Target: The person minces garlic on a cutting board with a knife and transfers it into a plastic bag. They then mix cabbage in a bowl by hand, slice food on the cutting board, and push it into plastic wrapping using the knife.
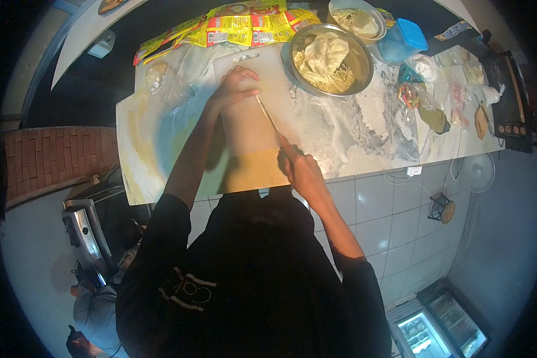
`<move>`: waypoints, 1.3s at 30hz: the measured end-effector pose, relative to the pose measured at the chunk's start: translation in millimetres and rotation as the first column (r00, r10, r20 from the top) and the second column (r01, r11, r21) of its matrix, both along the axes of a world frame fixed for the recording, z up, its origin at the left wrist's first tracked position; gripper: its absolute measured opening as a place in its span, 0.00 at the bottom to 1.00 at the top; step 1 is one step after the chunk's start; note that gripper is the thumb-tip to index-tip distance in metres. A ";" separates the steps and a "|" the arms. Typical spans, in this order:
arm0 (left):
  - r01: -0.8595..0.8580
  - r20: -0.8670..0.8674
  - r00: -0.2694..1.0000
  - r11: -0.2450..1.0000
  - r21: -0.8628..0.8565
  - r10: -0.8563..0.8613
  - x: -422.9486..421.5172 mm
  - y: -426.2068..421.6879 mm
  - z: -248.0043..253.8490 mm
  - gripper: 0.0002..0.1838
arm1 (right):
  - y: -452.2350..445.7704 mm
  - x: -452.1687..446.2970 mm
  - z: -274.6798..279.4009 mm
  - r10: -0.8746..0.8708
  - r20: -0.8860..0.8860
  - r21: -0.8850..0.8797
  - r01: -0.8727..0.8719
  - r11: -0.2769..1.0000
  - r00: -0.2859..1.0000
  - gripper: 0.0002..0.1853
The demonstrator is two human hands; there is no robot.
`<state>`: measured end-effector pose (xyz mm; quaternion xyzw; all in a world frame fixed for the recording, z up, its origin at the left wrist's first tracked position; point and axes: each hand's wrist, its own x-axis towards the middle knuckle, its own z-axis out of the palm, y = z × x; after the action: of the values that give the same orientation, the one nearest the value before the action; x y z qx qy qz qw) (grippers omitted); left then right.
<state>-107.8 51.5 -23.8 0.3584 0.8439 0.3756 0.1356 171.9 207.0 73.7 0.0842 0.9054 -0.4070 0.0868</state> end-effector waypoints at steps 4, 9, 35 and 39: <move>-0.009 -0.030 0.999 1.000 -0.010 0.009 3.9 2.2 3.6 0.21 | 1.3 0.6 0.3 0.004 -0.014 -0.008 -0.005 1.000 1.000 0.36; -0.020 -0.055 0.998 1.000 -0.003 0.020 8.5 1.7 4.1 0.20 | -5.0 0.6 9.5 -0.002 0.037 0.029 0.001 1.000 0.999 0.36; -0.046 -0.071 0.997 0.998 -0.031 0.044 5.7 3.5 -1.2 0.20 | -9.9 -29.4 68.0 0.179 0.340 0.294 -0.285 0.912 0.923 0.38; -0.044 -0.050 0.998 0.999 -0.016 0.043 6.2 1.9 0.7 0.20 | -15.6 -25.6 63.5 0.159 0.335 0.301 -0.265 0.916 0.929 0.41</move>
<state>-101.6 53.4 -23.1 0.3482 0.8577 0.3621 0.1094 146.2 191.4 137.2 0.0596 0.9415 -0.2145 0.2530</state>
